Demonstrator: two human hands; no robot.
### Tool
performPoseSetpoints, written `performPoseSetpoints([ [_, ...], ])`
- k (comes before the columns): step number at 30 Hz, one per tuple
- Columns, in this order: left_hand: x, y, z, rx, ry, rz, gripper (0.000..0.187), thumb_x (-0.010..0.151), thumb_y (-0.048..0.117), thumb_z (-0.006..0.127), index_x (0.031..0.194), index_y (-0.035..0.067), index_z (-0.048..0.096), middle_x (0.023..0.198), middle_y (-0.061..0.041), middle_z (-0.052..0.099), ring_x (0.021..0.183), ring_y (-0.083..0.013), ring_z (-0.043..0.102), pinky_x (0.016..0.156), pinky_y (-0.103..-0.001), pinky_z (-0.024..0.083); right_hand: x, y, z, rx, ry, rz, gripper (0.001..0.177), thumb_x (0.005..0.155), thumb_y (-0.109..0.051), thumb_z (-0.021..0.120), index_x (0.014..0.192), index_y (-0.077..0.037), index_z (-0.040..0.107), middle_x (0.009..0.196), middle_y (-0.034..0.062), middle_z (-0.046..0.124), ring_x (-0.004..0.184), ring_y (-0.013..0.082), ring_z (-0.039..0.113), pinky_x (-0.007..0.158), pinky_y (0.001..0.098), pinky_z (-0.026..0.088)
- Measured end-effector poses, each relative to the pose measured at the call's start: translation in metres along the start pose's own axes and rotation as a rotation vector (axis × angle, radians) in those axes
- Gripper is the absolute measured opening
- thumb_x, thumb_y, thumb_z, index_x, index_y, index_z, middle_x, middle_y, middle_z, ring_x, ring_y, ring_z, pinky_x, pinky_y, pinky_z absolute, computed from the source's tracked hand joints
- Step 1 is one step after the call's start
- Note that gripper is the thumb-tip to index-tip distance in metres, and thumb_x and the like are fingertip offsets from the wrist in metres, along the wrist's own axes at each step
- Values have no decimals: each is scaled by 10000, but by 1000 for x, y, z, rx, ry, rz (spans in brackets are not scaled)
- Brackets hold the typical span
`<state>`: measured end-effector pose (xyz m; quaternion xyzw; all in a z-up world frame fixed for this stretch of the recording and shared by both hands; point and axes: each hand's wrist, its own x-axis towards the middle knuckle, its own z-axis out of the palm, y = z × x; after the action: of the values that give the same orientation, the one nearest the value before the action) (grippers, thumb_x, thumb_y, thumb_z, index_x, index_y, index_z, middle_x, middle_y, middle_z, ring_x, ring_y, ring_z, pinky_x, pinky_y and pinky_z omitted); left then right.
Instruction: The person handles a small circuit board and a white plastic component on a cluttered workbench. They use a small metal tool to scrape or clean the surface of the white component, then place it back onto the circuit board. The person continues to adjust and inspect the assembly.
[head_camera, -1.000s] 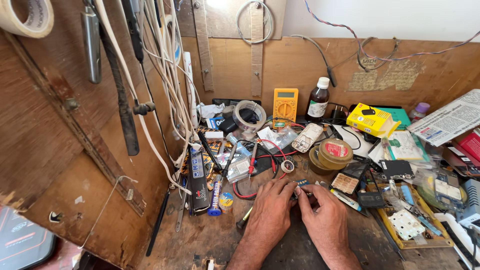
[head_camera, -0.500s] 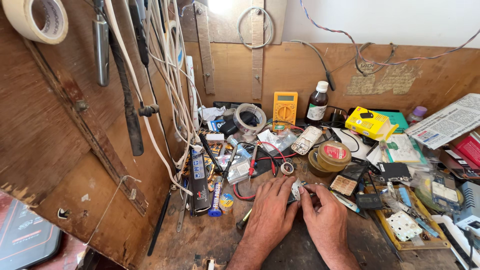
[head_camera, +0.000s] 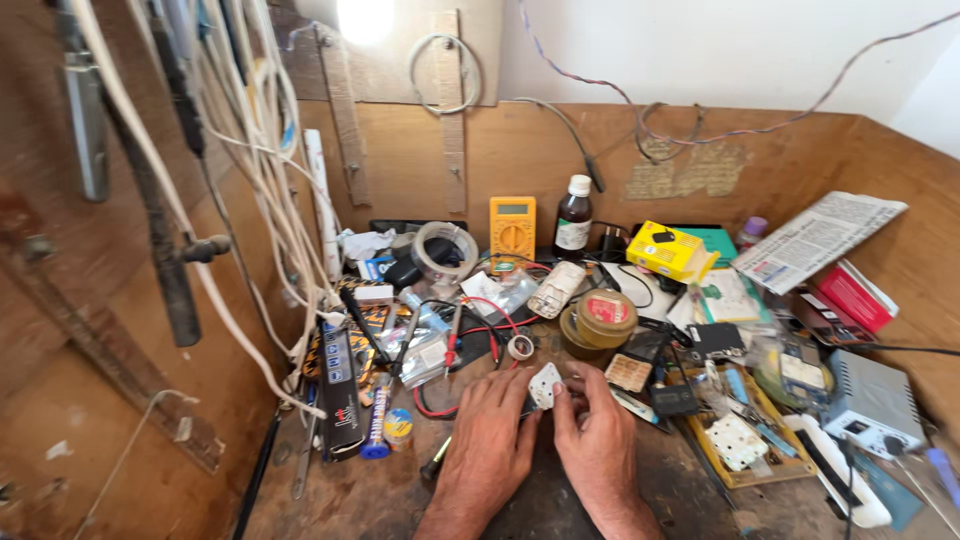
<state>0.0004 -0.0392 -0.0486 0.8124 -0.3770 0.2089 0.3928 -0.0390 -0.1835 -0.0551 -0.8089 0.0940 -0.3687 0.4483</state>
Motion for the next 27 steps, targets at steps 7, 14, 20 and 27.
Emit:
performPoseSetpoints([
  [7,6,0,1,7,-33,-1,633,820,44,689,1416,-7,481,1349,-219,578,1247,-412,525,1028,-506,401,1,-9,-3,-55,-58,-52,222,905,-115,683,1120,-61,691,889,104,783,644,186,743,520,315,545],
  [14,4,-1,3,57,-115,-30,626,833,45,651,1440,49,499,1410,-222,533,1254,-414,509,1003,-512,394,-1,-17,-8,-64,-124,-8,200,903,-106,673,1097,-64,701,925,96,773,663,206,734,518,319,528],
  [20,2,-5,10,56,-113,-84,433,875,110,666,1296,31,600,1360,-196,582,1219,-390,542,994,-499,411,0,-20,-12,-78,-151,-15,182,920,-115,667,1087,-49,698,935,103,765,726,215,742,518,329,538],
  [27,-1,-19,23,65,-104,-69,416,860,115,683,1266,48,628,1292,-172,629,1176,-382,575,959,-492,436,0,-16,-10,-63,-123,-29,170,921,-117,664,1067,-38,697,940,120,760,749,254,744,518,350,542],
])
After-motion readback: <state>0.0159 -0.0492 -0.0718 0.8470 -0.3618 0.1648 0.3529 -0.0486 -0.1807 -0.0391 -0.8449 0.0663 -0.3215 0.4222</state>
